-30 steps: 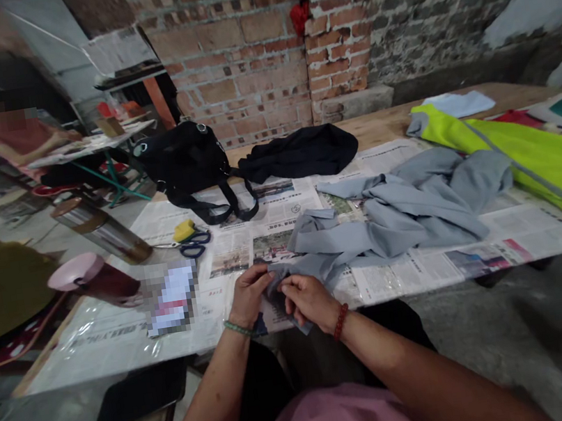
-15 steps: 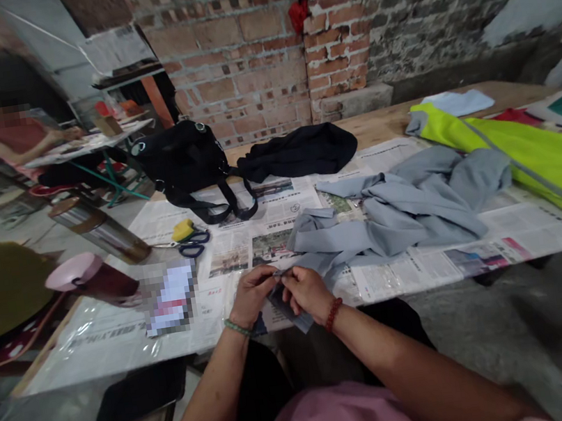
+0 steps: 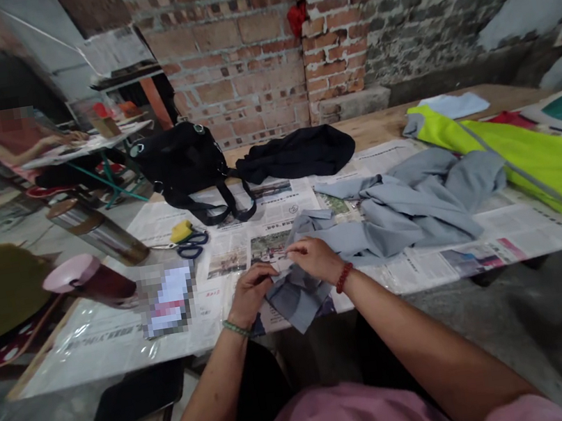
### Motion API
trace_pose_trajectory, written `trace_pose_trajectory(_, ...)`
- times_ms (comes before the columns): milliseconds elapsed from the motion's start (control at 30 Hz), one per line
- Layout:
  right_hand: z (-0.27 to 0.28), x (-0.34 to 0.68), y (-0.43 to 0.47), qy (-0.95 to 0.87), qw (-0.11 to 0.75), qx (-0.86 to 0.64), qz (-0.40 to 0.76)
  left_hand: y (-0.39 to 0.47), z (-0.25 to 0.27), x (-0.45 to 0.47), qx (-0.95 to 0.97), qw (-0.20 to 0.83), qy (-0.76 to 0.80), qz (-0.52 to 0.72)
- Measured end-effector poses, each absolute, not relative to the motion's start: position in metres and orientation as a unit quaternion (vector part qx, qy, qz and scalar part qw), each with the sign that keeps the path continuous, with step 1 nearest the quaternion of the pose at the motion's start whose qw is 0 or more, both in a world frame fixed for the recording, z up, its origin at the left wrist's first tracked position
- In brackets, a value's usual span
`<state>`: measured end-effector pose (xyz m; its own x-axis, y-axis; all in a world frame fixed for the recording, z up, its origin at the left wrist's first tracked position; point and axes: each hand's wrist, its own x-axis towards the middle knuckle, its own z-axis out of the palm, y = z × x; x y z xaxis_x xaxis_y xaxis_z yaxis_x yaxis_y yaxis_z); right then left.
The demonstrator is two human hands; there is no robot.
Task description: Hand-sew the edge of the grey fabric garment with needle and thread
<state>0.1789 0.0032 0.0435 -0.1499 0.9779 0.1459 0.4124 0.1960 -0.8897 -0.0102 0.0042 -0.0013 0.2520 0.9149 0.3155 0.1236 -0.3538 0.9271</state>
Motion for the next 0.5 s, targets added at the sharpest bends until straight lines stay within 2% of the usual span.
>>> trace_pose_trajectory(100, 0.034, 0.167, 0.008, -0.655, 0.350, -0.494, 0.451, 0.004, -0.003, -0.012, 0.680, 0.410, 0.384, 0.471)
trace_pose_trajectory(200, 0.022, 0.158, 0.004, -0.619, 0.357, -0.504, 0.485, 0.004, -0.004, -0.012, 0.680, 0.410, 0.389, 0.468)
trace_pose_trajectory(300, 0.013, 0.154, 0.001, -0.585, 0.391, -0.497, 0.508, 0.003, -0.005, -0.011, 0.660, 0.430, 0.404, 0.465)
trace_pose_trajectory(500, 0.003, 0.148, 0.004, -0.458, 0.506, -0.494, 0.539, 0.004, -0.006, -0.005, 0.553, 0.555, 0.426, 0.453)
